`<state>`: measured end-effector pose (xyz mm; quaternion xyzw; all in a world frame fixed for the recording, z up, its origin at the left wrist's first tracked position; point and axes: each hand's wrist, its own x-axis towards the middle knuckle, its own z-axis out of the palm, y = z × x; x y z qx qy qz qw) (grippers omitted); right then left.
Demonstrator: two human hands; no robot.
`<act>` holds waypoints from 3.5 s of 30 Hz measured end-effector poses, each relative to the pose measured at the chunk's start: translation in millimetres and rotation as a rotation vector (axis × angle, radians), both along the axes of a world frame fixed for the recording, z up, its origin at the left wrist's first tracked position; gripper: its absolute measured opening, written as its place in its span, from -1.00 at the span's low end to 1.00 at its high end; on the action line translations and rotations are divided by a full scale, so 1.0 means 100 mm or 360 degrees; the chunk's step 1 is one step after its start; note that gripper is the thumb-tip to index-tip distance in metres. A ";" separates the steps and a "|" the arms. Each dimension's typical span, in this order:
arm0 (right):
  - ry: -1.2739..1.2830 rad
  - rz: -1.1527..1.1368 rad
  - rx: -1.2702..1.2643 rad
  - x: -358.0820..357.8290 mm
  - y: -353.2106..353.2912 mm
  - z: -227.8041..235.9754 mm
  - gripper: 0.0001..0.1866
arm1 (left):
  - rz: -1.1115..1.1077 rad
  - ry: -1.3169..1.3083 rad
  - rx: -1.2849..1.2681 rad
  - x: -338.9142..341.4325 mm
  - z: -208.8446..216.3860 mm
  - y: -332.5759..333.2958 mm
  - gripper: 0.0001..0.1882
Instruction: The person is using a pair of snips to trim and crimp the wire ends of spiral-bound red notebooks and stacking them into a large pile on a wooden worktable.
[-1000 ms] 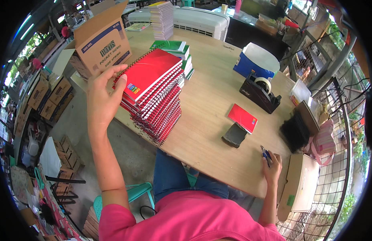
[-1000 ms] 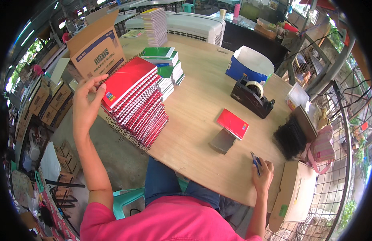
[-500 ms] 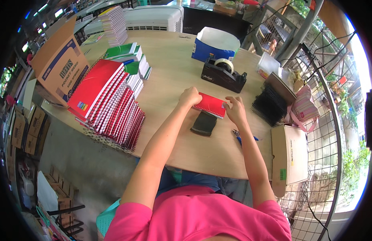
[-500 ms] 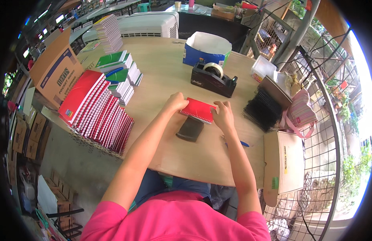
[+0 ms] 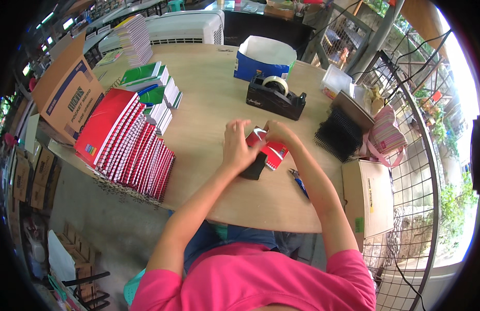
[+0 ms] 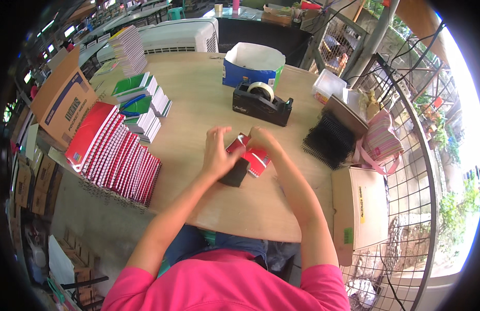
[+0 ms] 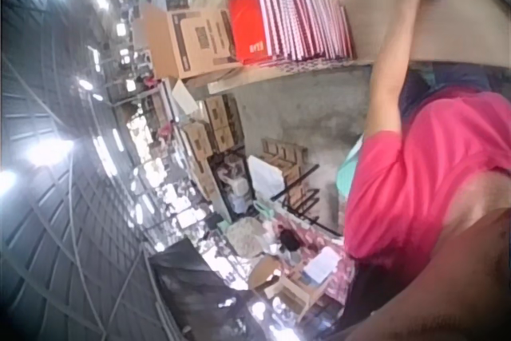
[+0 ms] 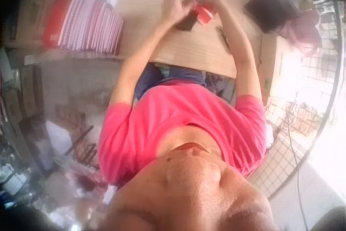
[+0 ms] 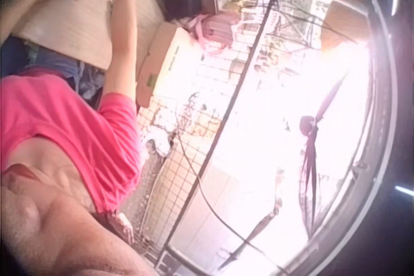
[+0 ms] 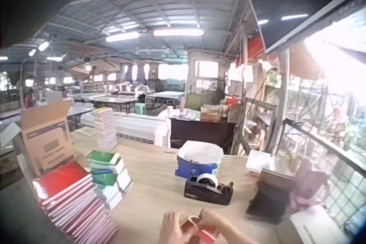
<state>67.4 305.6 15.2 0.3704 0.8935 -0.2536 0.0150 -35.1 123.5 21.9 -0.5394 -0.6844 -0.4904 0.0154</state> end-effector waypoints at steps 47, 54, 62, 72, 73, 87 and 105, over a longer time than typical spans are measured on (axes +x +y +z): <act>0.0476 -0.0545 0.1229 1.92 -0.13 0.09 -0.83 | -0.0156 -0.0292 0.0248 0.42 -0.19 -0.86 -0.89; 0.0926 -0.0037 0.0791 1.85 -0.33 0.54 -0.83 | -0.0188 -0.0397 0.0215 0.45 -0.18 -0.86 -0.87; 0.1051 -0.0018 -0.0159 1.44 -1.16 0.41 -0.82 | -0.0205 -0.0392 0.0230 0.44 -0.19 -0.85 -0.86; 0.0979 0.0157 -0.0186 1.42 -1.29 0.48 -0.80 | -0.0123 -0.0383 0.0247 0.46 -0.17 -0.85 -0.84; 0.0952 0.0166 -0.0119 1.41 -1.30 0.49 -0.79 | -0.0127 -0.0381 0.0254 0.46 -0.16 -0.84 -0.84; 0.0850 0.0198 0.0026 1.34 -1.33 0.57 -0.78 | -0.0143 -0.0348 0.0247 0.42 -0.16 -0.87 -0.85; 0.0916 0.0220 -0.0038 1.38 -1.41 0.43 -0.80 | -0.0073 -0.0309 0.0310 0.47 -0.29 -0.81 -0.52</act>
